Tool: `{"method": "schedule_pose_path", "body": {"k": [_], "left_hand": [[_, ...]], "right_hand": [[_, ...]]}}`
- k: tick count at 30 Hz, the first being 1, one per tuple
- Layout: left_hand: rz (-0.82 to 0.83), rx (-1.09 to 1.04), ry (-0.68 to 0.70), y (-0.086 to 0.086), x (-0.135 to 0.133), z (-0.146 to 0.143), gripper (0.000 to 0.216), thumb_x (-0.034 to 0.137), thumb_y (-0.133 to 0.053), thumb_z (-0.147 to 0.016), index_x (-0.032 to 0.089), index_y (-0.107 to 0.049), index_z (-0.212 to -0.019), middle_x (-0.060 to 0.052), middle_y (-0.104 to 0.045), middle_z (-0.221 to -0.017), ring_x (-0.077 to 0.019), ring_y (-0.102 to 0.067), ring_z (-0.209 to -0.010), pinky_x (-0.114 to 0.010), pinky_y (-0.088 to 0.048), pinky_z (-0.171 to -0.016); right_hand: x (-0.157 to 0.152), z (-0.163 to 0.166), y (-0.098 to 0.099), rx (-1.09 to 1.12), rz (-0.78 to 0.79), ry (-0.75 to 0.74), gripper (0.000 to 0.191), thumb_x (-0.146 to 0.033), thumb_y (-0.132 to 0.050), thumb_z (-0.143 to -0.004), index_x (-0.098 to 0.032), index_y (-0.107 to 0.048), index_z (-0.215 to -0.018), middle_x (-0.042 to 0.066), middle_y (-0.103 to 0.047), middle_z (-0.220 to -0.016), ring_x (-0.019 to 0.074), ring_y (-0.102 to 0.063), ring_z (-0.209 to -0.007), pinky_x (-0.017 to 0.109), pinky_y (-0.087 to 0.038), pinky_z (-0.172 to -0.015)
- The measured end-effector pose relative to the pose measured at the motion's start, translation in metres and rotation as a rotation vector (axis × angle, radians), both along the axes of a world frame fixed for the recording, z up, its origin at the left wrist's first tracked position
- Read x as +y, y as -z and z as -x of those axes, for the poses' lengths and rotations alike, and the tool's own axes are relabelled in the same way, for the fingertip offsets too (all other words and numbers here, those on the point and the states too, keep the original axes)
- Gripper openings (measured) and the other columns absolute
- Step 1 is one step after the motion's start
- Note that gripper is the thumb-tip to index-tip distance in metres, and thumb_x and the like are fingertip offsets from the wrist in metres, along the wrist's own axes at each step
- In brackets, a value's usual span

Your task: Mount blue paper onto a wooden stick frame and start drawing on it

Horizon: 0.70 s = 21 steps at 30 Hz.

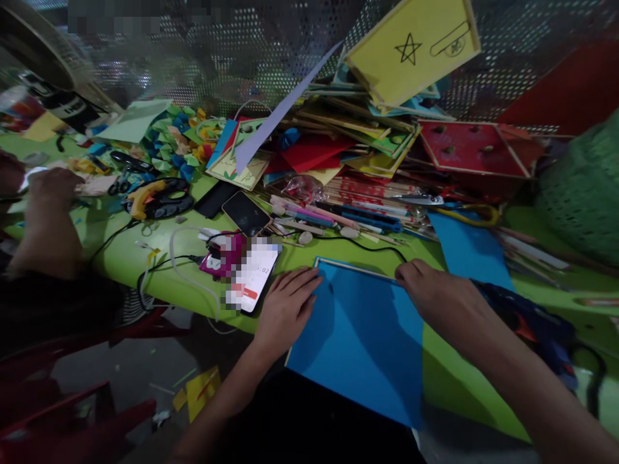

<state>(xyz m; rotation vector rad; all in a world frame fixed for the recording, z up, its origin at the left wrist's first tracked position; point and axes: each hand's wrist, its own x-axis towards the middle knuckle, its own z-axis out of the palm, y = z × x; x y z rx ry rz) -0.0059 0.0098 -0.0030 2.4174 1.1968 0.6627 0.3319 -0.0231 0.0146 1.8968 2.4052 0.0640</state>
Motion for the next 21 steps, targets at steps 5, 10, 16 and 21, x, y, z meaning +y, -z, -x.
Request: {"method": "schedule_pose_path", "body": {"k": [5, 10, 16, 21], "left_hand": [[-0.003, 0.004, 0.009, -0.001, 0.000, 0.001, 0.038, 0.016, -0.058, -0.109, 0.025, -0.071, -0.144, -0.003, -0.070, -0.156, -0.0246, -0.063, -0.148, -0.051, -0.050, -0.127], [-0.006, -0.016, 0.005, 0.000, 0.000, 0.000, 0.038, 0.015, -0.059, -0.109, 0.025, -0.071, -0.144, -0.003, -0.071, -0.155, -0.0246, -0.063, -0.147, -0.052, -0.050, -0.127], [-0.008, -0.013, -0.001, 0.001, 0.000, 0.000, 0.039, 0.016, -0.058, -0.109, 0.027, -0.072, -0.144, -0.003, -0.071, -0.155, -0.0250, -0.063, -0.147, -0.052, -0.050, -0.126], [-0.008, -0.012, 0.002, 0.000, 0.000, 0.000, 0.040, 0.015, -0.058, -0.109, 0.027, -0.071, -0.145, -0.004, -0.071, -0.155, -0.0266, -0.063, -0.147, -0.054, -0.051, -0.126]], "right_hand": [[0.001, -0.004, 0.010, -0.021, 0.003, 0.010, 0.029, -0.028, -0.040, -0.111, -0.020, -0.068, -0.107, 0.012, -0.071, -0.101, 0.0196, -0.062, -0.065, 0.030, -0.023, -0.052], [0.000, -0.002, 0.014, -0.025, 0.028, 0.054, 0.030, -0.030, -0.040, -0.111, -0.021, -0.068, -0.108, 0.012, -0.072, -0.104, 0.0184, -0.061, -0.064, 0.031, -0.023, -0.052], [0.002, 0.013, -0.006, -0.032, 0.048, 0.060, 0.026, -0.026, -0.044, -0.110, -0.019, -0.068, -0.104, 0.011, -0.072, -0.100, 0.0197, -0.062, -0.063, 0.031, -0.024, -0.052], [0.005, 0.020, -0.017, -0.034, 0.125, 0.084, 0.023, -0.026, -0.047, -0.108, -0.019, -0.069, -0.104, 0.011, -0.071, -0.099, 0.0200, -0.063, -0.065, 0.032, -0.024, -0.054]]}}
